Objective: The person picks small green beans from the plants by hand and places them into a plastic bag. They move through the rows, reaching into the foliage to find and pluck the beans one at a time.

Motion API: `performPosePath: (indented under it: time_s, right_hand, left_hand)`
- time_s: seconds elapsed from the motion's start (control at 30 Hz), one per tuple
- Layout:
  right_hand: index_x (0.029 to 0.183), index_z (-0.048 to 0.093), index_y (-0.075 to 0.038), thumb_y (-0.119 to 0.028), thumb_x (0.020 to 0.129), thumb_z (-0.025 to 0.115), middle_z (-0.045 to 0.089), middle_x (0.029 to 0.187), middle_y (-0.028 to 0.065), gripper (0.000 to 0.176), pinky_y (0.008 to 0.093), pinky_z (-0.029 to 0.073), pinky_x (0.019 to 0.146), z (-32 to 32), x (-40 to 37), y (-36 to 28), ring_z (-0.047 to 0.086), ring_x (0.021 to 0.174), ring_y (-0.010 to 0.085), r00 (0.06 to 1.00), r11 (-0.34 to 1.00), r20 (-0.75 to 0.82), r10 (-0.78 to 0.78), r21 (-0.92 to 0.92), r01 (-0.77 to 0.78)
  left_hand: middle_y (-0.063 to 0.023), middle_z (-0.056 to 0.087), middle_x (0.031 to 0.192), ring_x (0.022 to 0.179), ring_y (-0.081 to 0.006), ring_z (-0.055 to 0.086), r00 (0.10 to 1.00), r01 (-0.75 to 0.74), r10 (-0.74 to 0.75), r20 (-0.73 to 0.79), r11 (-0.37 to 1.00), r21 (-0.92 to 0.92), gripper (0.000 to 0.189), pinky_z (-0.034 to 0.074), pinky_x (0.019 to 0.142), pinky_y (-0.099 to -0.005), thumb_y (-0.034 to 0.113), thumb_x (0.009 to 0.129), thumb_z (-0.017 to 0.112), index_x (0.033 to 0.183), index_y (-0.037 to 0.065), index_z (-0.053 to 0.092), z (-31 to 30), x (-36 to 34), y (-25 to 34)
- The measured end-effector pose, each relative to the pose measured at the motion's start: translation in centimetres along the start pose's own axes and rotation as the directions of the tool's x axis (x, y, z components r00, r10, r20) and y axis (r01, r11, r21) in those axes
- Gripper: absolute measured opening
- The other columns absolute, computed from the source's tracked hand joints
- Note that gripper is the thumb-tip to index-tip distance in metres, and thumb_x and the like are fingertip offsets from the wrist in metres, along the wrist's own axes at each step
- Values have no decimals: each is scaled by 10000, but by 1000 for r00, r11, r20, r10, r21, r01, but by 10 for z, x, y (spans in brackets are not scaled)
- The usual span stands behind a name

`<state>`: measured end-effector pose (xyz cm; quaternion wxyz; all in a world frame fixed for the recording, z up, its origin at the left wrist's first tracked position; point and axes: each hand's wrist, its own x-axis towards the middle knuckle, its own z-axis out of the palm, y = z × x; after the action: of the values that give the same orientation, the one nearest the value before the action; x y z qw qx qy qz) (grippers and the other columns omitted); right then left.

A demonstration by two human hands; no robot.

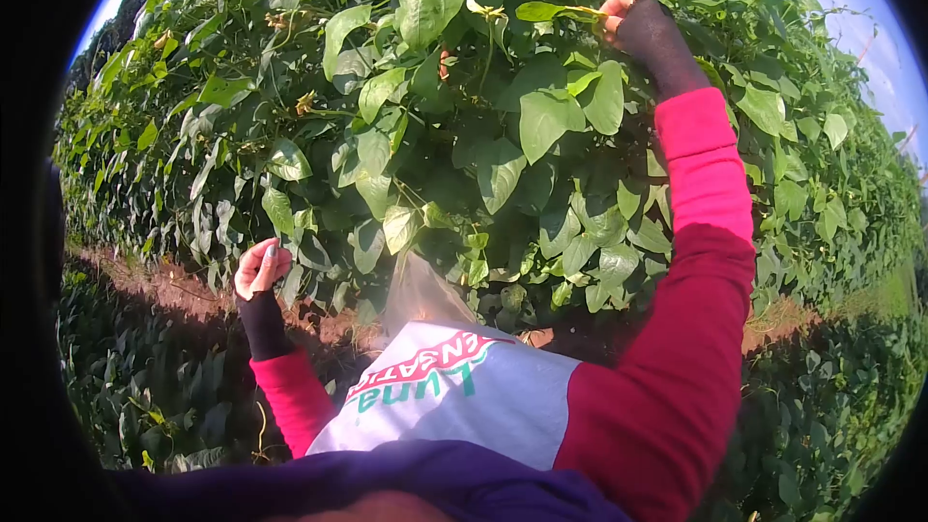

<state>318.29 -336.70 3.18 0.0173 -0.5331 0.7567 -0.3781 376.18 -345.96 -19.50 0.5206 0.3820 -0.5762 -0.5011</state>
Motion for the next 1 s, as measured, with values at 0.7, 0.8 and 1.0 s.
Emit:
performPosePath:
  time_s: [0.7,0.8,1.0]
  right_hand:
    - [1014,690,-12,-154,851,626,663,998,158,225,365,512,829,244,-235,-93,634,951,298,686,781,386,-617,407,473]
    - [1026,686,-7,-147,859,615,661,1011,159,228,364,509,840,230,-239,-91,633,958,295,696,806,432,-573,450,384]
    - [1025,687,-5,-125,859,616,658,1025,160,217,367,510,841,221,-243,-90,635,957,298,666,796,459,-588,474,377]
  left_hand:
    - [-97,666,1102,960,-142,648,871,-435,470,146,874,-216,367,519,853,-257,83,875,661,1217,-27,587,93,183,152]
    - [-147,650,1100,978,-202,658,915,-218,290,279,940,-264,476,547,863,-298,90,860,683,1277,-57,506,104,207,159]
    - [-150,671,1047,919,-227,679,902,-116,240,359,936,-334,399,568,824,-322,77,861,680,1220,-43,553,119,214,168]
